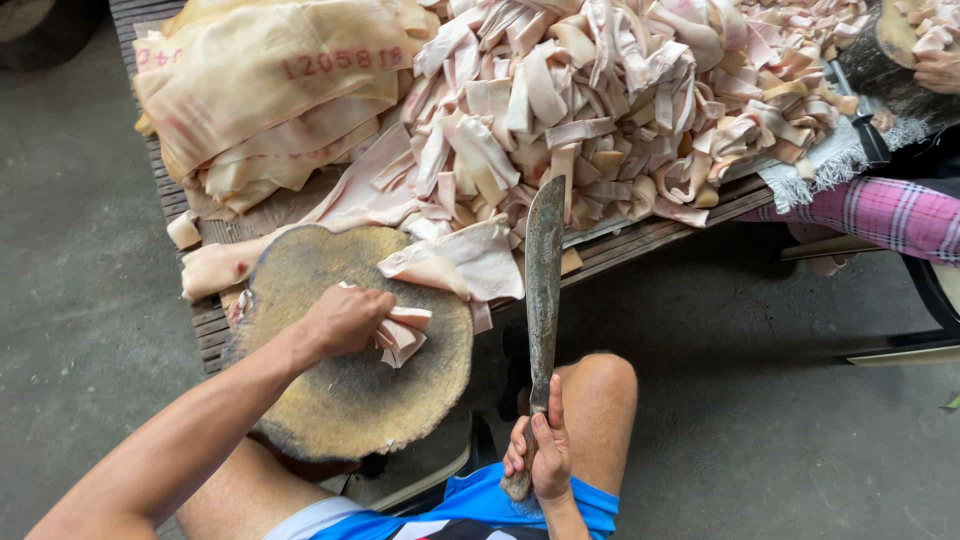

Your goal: The person sits on the floor and uses a large knife to slice sheets of pork skin into strips on a wooden cutting board. They repeatedly pick up pieces of skin, cut them, and place the resulting strips onto a pile on a nearby table.

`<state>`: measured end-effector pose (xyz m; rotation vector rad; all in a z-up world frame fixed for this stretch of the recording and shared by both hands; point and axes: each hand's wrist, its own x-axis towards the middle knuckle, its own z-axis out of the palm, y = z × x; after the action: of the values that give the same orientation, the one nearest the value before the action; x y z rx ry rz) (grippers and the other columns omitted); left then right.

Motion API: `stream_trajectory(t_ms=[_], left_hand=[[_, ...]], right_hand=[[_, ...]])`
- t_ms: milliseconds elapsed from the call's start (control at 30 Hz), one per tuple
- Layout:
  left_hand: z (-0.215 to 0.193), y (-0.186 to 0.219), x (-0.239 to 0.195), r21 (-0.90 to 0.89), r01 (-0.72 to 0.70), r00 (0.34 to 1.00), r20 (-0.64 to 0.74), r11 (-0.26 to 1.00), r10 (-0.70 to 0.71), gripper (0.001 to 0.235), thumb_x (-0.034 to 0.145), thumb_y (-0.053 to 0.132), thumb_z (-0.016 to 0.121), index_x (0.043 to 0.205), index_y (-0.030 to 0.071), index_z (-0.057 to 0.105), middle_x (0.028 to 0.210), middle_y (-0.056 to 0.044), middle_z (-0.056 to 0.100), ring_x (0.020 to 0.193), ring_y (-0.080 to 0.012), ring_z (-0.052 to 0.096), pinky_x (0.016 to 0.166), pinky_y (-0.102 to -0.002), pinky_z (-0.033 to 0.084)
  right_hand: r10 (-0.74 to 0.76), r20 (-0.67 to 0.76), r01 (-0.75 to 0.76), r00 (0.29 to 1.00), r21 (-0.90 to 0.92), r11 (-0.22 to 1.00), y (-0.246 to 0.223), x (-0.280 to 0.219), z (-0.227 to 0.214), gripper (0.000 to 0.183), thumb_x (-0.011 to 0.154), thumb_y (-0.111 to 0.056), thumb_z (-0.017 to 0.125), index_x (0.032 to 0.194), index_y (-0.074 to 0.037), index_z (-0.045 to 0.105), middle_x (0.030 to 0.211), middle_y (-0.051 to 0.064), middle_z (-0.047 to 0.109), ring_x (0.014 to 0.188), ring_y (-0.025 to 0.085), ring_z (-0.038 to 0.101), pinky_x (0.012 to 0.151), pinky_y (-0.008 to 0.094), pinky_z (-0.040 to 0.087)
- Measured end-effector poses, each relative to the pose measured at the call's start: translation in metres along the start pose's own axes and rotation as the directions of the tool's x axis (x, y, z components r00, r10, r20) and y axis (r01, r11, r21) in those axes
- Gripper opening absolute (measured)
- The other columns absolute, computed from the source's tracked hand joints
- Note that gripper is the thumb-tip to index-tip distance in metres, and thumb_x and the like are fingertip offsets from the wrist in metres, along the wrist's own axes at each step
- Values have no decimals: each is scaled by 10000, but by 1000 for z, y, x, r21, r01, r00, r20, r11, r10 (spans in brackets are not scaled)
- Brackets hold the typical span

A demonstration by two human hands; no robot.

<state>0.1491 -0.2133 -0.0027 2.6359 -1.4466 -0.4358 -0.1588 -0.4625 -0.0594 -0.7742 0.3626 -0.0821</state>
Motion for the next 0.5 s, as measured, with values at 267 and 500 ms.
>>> stream_trajectory(t_ms=[267, 500], left_hand=[[-141, 26, 165, -658, 243, 887, -146, 713, -437, 610, 855, 408, 750, 1314, 41, 585, 1068, -142, 750, 933, -276, 760, 779, -418, 626], [-112, 32, 213, -131, 273, 954, -92, 953, -286, 704, 811, 432, 820, 1402, 135, 577, 1408, -261, 528, 1254, -425, 597, 1001, -508, 553]], right_hand=[[-45, -35, 47, 998, 68, 997, -14, -8, -3, 619, 1077, -256, 347, 1607, -469, 108, 685, 72, 477, 464, 128, 497, 456, 325, 545], [-55, -54, 57, 997, 43, 997, -16, 1, -8, 616, 1076, -252, 328, 1604, -475, 100, 675, 75, 477, 448, 120, 490, 438, 326, 544]])
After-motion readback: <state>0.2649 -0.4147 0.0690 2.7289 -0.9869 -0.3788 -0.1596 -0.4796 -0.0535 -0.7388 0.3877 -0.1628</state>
